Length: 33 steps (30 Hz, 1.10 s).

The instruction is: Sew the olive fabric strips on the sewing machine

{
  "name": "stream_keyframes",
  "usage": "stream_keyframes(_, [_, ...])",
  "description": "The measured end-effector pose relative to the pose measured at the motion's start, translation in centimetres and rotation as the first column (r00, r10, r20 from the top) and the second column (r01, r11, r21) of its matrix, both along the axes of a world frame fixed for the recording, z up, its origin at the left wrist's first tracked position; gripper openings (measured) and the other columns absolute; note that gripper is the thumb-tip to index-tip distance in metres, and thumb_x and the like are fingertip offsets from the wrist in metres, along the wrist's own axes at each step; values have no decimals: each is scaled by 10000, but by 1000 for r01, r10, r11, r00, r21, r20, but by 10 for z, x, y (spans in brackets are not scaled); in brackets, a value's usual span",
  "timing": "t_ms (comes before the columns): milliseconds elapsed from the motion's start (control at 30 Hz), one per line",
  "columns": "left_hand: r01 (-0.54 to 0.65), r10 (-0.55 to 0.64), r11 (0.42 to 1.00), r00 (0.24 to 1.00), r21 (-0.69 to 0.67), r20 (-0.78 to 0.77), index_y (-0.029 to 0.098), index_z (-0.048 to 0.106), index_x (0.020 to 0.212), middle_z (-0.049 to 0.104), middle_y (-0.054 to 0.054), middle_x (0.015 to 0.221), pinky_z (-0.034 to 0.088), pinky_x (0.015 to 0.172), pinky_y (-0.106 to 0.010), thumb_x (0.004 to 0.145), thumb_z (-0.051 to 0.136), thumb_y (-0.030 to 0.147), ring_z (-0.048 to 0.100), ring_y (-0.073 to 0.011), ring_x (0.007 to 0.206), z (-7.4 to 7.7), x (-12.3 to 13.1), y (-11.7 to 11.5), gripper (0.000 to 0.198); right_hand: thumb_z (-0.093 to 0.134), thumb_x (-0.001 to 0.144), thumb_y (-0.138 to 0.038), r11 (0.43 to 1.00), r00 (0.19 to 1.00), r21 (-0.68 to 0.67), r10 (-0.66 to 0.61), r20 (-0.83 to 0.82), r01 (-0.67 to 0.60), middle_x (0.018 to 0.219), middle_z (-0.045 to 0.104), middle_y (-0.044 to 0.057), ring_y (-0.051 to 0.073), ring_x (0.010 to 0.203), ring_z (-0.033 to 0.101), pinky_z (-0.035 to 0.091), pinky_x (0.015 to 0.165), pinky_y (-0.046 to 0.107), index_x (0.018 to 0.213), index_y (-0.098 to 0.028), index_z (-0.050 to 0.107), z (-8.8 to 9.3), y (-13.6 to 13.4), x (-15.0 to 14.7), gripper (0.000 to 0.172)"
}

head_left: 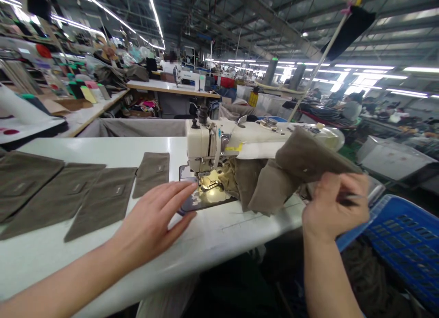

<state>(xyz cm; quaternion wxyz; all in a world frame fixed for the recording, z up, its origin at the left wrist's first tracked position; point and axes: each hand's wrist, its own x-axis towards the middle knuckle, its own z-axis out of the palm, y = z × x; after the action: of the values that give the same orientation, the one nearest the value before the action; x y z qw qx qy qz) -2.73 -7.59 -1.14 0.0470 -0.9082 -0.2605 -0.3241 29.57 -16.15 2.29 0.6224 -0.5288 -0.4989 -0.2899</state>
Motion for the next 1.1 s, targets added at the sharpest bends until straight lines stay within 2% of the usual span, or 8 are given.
stream_keyframes(33, [31, -31, 1000, 997, 1, 70, 199, 425, 1502, 596, -155, 1409, 478, 1091, -465, 929, 611, 354, 586, -310, 1271, 9, 7, -12, 622, 571, 960, -200, 997, 995, 73, -4, 102, -3, 908, 699, 45, 222, 887, 682, 521, 791, 373, 946, -218, 666, 7, -9, -7, 98])
stream_keyframes(167, [153, -147, 988, 952, 0, 268, 223, 255, 1586, 431, -150, 1564, 368, 1199, -501, 857, 723, 450, 411, -334, 1440, 50, 32, -48, 896, 589, 940, -122, 920, 797, -361, 329, 506, -151, 1032, 768, 75, 204, 901, 727, 549, 756, 312, 1106, -205, 672, 29, -36, -38, 203])
stream_keyframes(300, [289, -256, 954, 922, -78, 291, 247, 652, 1266, 725, -60, 1201, 513, 1057, -370, 905, 637, 185, 667, -221, 1140, 73, 49, -48, 366, 613, 962, -152, 897, 804, -390, 386, 453, -211, 961, 778, 54, 176, 834, 725, 560, 742, 284, 1096, -212, 651, 23, -30, -59, 152])
stream_keyframes(533, [210, 231, 641, 865, -738, 446, 187, 737, 887, 726, -4, 743, 532, 567, -232, 855, 664, 339, 645, -148, 622, 68, 43, -15, 172, 595, 984, -259, 729, 923, -654, 366, 123, -201, 1037, 729, 50, 195, 944, 704, 552, 827, 326, 1078, -226, 670, -23, 1, -37, 125])
stream_keyframes(667, [257, 284, 594, 820, -762, 497, 194, 740, 898, 732, 1, 794, 529, 642, -213, 813, 715, 359, 651, -143, 714, 66, 37, -10, 188, 716, 884, -451, 566, 951, -789, 301, -71, -238, 1148, 684, 65, 221, 902, 700, 569, 733, 347, 1187, -229, 632, -37, 10, -33, 385])
stream_keyframes(867, [273, 305, 559, 810, -783, 501, 199, 721, 954, 735, -10, 845, 525, 670, -221, 815, 728, 425, 647, -155, 766, 63, 34, -9, 266, 738, 864, -346, 374, 896, -892, 438, -69, -252, 1434, 570, 96, 275, 1254, 605, 530, 981, 407, 1397, -221, 501, -55, 18, -67, 596])
stream_keyframes(1000, [248, 362, 508, 807, -825, 466, 195, 707, 961, 720, -18, 826, 510, 617, -226, 789, 743, 501, 631, -162, 724, 68, 26, -10, 353, 607, 956, -242, 230, 868, -966, 497, 9, -121, 1224, 680, 82, 240, 1013, 708, 554, 843, 349, 1210, -207, 647, -57, 19, -84, 259])
stream_keyframes(1100, [251, 395, 431, 811, -867, 431, 204, 709, 945, 715, -8, 808, 491, 588, -221, 763, 766, 499, 619, -152, 680, 71, 19, -10, 351, 538, 959, -144, 266, 870, -957, 492, 35, -112, 1040, 702, 63, 205, 866, 710, 539, 751, 312, 1009, -202, 699, -47, 12, -83, 179])
